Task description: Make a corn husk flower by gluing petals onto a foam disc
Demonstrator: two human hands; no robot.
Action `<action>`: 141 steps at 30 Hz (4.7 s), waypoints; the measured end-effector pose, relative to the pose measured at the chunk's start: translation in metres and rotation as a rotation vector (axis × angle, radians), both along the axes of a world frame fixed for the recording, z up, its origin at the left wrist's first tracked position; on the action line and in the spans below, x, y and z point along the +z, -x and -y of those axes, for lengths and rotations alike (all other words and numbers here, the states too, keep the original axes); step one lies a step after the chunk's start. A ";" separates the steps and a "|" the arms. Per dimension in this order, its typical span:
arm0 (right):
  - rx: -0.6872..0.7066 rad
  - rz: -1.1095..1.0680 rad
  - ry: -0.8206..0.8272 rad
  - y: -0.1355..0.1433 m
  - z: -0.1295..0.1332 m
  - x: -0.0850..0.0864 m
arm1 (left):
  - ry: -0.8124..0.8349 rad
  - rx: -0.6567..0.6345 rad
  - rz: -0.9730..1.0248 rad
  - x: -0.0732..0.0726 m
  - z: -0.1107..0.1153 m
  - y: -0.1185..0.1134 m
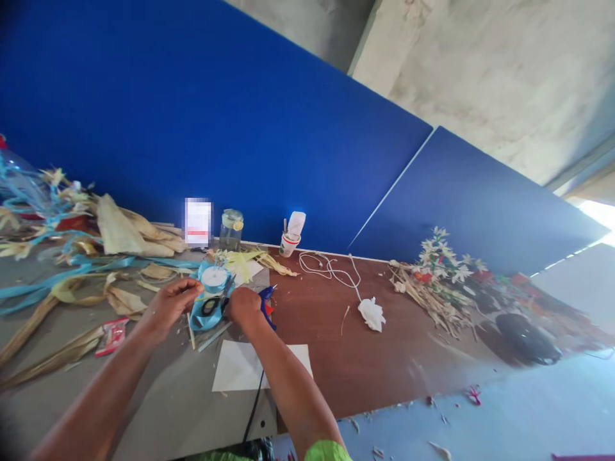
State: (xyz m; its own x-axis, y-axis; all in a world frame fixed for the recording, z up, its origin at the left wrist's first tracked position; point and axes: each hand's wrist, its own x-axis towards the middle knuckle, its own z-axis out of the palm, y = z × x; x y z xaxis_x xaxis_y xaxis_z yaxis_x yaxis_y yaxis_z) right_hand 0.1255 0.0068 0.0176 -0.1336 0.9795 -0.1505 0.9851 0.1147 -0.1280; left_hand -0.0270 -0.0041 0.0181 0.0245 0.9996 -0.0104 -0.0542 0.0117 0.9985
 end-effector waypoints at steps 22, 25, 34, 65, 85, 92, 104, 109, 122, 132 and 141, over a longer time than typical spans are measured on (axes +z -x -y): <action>-0.287 -0.875 -0.321 -0.077 0.035 0.025 | 0.108 -0.197 0.211 0.004 0.007 -0.008; -0.252 -0.925 -0.321 -0.081 0.038 0.033 | 0.075 -0.179 0.262 0.008 0.008 -0.008; -0.172 -1.003 -0.387 -0.044 0.031 0.021 | 0.179 -0.316 0.342 0.014 0.014 -0.015; -0.043 -1.438 0.179 -0.031 0.019 0.019 | 0.031 -0.031 0.284 0.015 0.010 -0.007; 0.094 -1.462 0.390 -0.011 0.039 0.014 | 0.027 0.059 0.594 0.015 0.006 -0.002; 0.092 -1.430 0.373 -0.010 0.039 0.011 | 0.024 0.080 0.492 0.010 0.004 -0.005; 0.122 -1.437 0.359 -0.004 0.036 -0.002 | 0.031 0.078 0.436 0.013 0.006 -0.007; 0.097 -1.450 0.390 -0.002 0.038 -0.003 | 0.047 0.064 0.466 0.012 0.006 -0.007; 0.066 -1.568 0.345 0.006 0.040 -0.016 | 0.063 0.027 0.569 0.013 0.007 -0.005; 0.094 -1.603 0.461 0.005 0.047 -0.001 | 0.121 0.007 0.528 0.014 0.009 -0.004; 0.035 -1.655 0.441 0.011 0.046 -0.012 | 0.121 0.028 0.560 0.017 0.009 -0.005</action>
State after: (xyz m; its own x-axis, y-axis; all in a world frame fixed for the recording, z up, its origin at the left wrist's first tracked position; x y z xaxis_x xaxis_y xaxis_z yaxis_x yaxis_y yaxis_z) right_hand 0.1149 -0.0392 0.0056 -0.4323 0.8984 -0.0775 -0.2218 -0.1893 -0.9565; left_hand -0.0219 -0.0134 0.0354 0.0329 0.9925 -0.1181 -0.5767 0.1154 0.8087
